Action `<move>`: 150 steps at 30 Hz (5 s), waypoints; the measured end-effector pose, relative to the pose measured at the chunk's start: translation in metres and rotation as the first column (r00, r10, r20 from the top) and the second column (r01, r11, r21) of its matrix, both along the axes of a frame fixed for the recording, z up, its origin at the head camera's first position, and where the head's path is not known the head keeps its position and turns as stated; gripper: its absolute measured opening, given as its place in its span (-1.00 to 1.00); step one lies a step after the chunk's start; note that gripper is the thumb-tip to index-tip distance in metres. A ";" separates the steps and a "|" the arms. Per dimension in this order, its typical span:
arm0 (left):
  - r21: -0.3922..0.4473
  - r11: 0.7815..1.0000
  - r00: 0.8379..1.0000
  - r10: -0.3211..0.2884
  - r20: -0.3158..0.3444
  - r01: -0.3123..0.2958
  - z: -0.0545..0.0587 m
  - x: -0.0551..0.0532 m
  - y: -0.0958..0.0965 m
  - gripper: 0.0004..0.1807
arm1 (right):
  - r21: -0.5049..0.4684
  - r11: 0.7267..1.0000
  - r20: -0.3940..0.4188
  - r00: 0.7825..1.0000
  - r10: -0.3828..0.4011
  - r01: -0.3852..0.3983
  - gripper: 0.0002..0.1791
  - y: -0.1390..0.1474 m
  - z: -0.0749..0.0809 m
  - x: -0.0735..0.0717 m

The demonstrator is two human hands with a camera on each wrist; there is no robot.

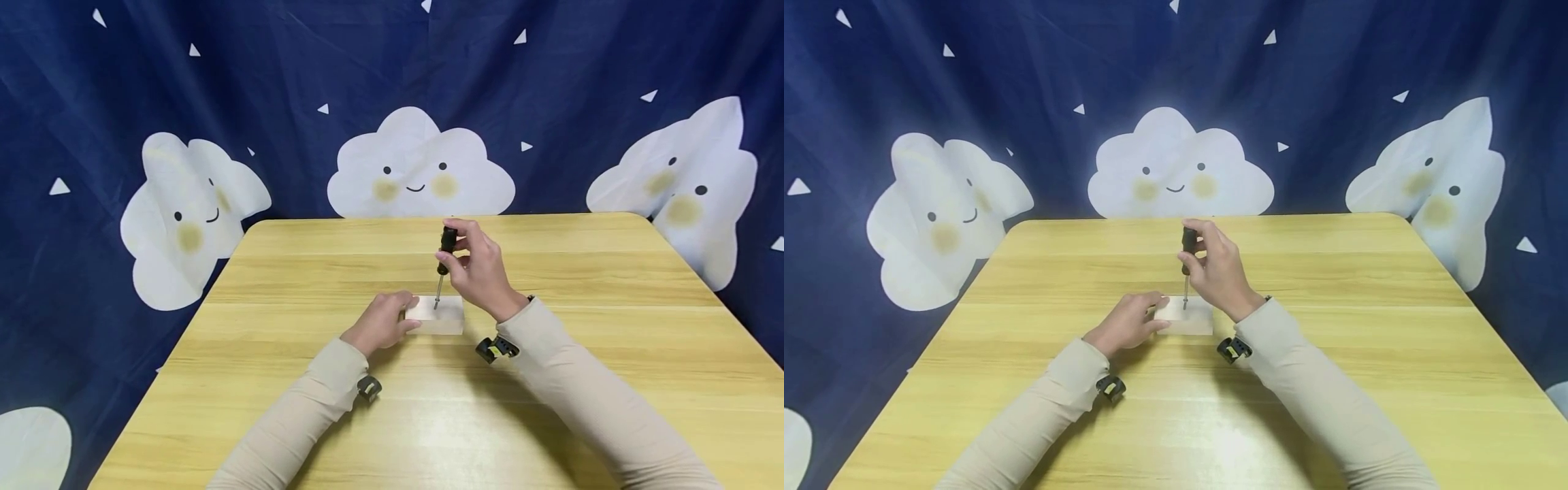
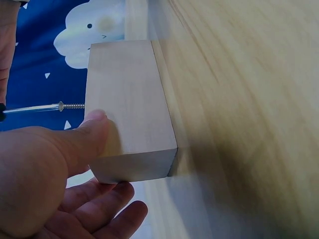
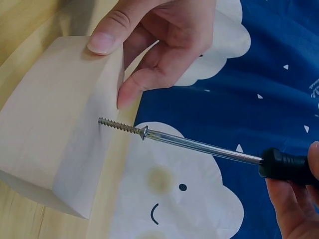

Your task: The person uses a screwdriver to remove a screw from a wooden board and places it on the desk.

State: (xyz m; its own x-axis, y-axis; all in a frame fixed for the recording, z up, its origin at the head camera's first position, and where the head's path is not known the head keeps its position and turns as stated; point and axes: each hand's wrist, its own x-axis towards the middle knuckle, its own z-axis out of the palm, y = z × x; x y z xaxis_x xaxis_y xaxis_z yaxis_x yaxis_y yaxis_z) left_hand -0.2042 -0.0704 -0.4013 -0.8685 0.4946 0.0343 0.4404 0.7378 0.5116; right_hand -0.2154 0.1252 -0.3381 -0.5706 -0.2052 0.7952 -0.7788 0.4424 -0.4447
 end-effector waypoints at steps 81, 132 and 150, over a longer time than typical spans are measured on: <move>0.002 1.000 1.000 0.002 -0.012 -0.002 0.002 0.002 0.000 -0.54 | -0.090 0.996 -0.024 1.000 0.006 -0.008 -0.50 -0.002 -0.001 0.002; 0.003 1.000 1.000 0.004 -0.019 -0.004 0.001 0.002 -0.001 -0.51 | -0.085 0.996 -0.073 0.997 0.009 -0.015 -0.54 -0.006 -0.002 0.002; 0.012 1.000 1.000 0.000 -0.031 0.000 0.000 0.001 -0.001 -0.53 | -0.105 0.994 -0.086 0.996 0.019 -0.028 -0.49 -0.007 -0.004 0.001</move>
